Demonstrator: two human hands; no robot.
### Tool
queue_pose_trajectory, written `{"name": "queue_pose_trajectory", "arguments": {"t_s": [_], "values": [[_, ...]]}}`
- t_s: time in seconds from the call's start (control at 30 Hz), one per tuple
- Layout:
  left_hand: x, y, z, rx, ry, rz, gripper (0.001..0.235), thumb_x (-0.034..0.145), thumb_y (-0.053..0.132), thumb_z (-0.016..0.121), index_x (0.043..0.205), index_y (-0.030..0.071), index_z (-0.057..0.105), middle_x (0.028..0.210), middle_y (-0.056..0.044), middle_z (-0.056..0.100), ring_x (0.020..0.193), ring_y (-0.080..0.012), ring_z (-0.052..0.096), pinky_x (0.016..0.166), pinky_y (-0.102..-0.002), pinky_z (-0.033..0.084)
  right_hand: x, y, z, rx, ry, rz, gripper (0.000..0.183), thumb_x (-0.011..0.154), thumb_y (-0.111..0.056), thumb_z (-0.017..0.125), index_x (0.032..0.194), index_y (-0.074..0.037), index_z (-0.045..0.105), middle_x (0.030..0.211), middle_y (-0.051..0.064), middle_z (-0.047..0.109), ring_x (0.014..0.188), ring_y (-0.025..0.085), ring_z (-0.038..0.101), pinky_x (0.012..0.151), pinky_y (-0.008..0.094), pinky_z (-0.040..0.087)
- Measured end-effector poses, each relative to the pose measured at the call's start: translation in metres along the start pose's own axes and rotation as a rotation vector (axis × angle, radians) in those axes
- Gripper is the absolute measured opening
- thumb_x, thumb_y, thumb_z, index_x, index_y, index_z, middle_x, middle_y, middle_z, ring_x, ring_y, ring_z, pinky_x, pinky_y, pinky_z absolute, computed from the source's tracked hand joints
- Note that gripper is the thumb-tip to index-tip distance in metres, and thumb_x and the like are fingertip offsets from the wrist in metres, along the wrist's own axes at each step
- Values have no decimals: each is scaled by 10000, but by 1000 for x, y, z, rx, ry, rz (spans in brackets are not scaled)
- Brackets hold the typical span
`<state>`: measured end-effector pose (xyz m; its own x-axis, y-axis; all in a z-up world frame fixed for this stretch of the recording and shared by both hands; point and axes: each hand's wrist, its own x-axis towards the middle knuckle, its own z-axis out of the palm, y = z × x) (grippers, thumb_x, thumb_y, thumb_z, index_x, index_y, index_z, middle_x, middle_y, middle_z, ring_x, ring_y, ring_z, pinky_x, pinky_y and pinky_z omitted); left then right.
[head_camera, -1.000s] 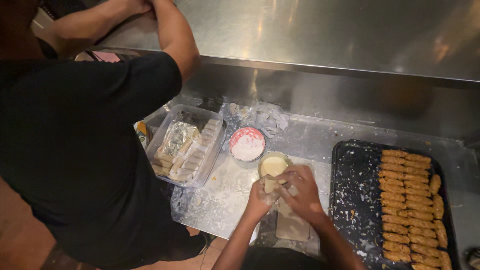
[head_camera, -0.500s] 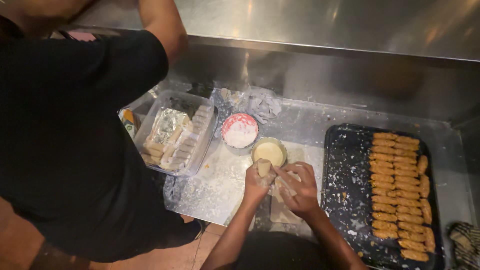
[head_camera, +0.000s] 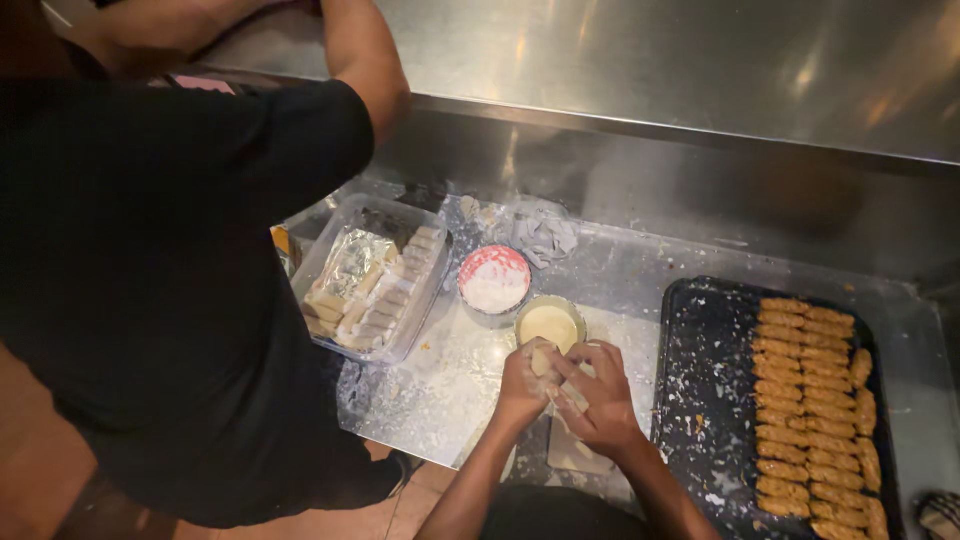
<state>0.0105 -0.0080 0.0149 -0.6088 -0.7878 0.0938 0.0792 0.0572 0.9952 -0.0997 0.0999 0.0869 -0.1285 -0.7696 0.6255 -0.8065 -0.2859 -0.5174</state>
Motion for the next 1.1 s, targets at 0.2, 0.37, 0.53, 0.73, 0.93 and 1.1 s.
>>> {"name": "queue_pose_trajectory", "arguments": {"t_s": [0.2, 0.37, 0.53, 0.73, 0.93, 1.1], "values": [[-2, -1, 2, 34, -41, 23, 139, 789, 18, 675, 907, 67, 621, 814, 11, 634, 774, -74, 595, 676, -261, 510, -7, 10, 3, -37, -25, 65, 502, 765, -194, 740, 1260, -111, 712, 1111, 142, 594, 1097, 369, 523, 997, 480, 428], [-7, -3, 0, 117, -116, -89, 108, 795, 43, 658, 900, 55, 637, 792, -2, 660, 739, -91, 610, 665, -276, 523, -13, 21, 3, 117, -104, 104, 489, 752, -226, 772, 1220, -100, 708, 1127, 126, 607, 1099, 347, 544, 964, 459, 458], [-12, -10, -7, -169, -226, -257, 202, 831, 70, 698, 1024, 33, 654, 888, -14, 674, 797, -108, 631, 698, -288, 524, -9, 31, -2, 111, -147, 14, 475, 725, -265, 793, 1175, -118, 746, 1191, 149, 593, 1147, 384, 527, 974, 489, 441], [-19, -19, -15, -373, -321, -327, 367, 842, 61, 685, 1204, 30, 639, 1037, -43, 695, 923, -126, 686, 841, -277, 571, 0, 48, -13, 31, -209, -175, 428, 695, -356, 824, 1079, -175, 768, 1205, 142, 592, 1196, 413, 511, 1005, 521, 415], [-15, -13, -5, -34, -234, -297, 330, 848, 96, 683, 1176, 64, 657, 940, -54, 688, 791, -142, 642, 702, -324, 539, -5, 60, 0, -49, -70, -23, 259, 723, -235, 791, 971, -161, 802, 1084, 115, 632, 1086, 355, 554, 920, 469, 467], [-18, -5, 13, 496, 2, 73, 188, 897, 131, 707, 1062, 76, 635, 838, -178, 733, 766, -344, 712, 642, -420, 542, -26, 50, 26, 82, 44, 243, 184, 759, -156, 758, 929, -91, 787, 922, 66, 681, 927, 265, 606, 821, 386, 499]]}}
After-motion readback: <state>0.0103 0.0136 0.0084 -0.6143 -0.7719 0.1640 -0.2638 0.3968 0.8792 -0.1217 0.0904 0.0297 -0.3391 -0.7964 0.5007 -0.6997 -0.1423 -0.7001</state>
